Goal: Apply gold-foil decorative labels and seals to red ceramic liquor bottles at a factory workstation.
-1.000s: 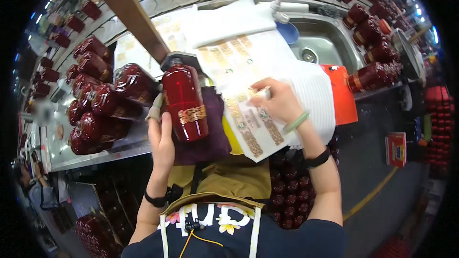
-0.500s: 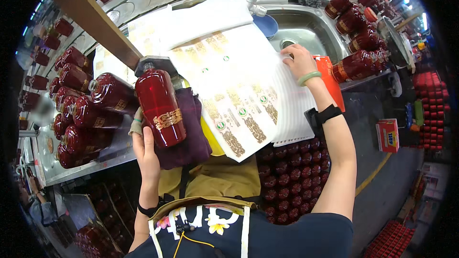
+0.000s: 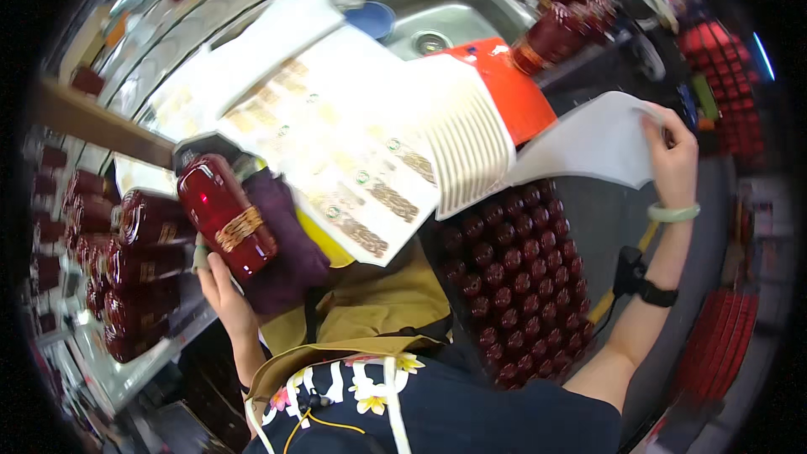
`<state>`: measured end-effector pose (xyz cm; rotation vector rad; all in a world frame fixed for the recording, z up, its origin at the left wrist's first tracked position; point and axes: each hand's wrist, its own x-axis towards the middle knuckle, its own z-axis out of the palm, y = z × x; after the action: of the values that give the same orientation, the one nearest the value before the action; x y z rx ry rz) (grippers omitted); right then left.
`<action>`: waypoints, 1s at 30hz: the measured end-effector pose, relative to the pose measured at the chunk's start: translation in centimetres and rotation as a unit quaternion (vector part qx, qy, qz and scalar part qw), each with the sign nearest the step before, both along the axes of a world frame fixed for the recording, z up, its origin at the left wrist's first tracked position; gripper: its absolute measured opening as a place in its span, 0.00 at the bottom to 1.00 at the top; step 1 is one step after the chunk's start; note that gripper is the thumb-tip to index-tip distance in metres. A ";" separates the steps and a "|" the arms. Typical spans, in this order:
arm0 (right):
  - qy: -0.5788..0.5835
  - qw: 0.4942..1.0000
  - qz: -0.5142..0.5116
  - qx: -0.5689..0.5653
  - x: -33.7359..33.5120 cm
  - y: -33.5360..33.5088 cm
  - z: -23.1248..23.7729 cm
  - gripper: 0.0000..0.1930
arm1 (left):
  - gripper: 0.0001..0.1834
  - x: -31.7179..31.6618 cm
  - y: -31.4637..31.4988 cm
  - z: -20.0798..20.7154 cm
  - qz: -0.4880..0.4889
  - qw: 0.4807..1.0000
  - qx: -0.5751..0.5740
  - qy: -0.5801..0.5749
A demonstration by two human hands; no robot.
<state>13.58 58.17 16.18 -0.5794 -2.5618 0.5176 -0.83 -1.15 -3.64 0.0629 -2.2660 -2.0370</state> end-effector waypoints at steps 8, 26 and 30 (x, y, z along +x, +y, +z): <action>-0.074 0.909 -0.410 -0.019 11.3 13.0 -14.4 0.17 | 0.27 -0.7 -0.4 0.1 -0.017 0.998 0.060 -0.025; 0.335 0.824 -0.417 -0.185 -4.6 9.8 -33.3 0.12 | 0.28 0.2 1.2 1.6 0.011 0.995 0.092 -0.032; 0.219 0.972 -0.034 -0.082 -10.2 2.5 -21.4 0.06 | 0.29 0.1 1.4 1.5 0.022 0.993 0.107 -0.048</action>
<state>3.42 60.68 -5.23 -0.5377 -2.0874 0.7466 -0.78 0.28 -2.19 0.2291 -2.0667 -2.2922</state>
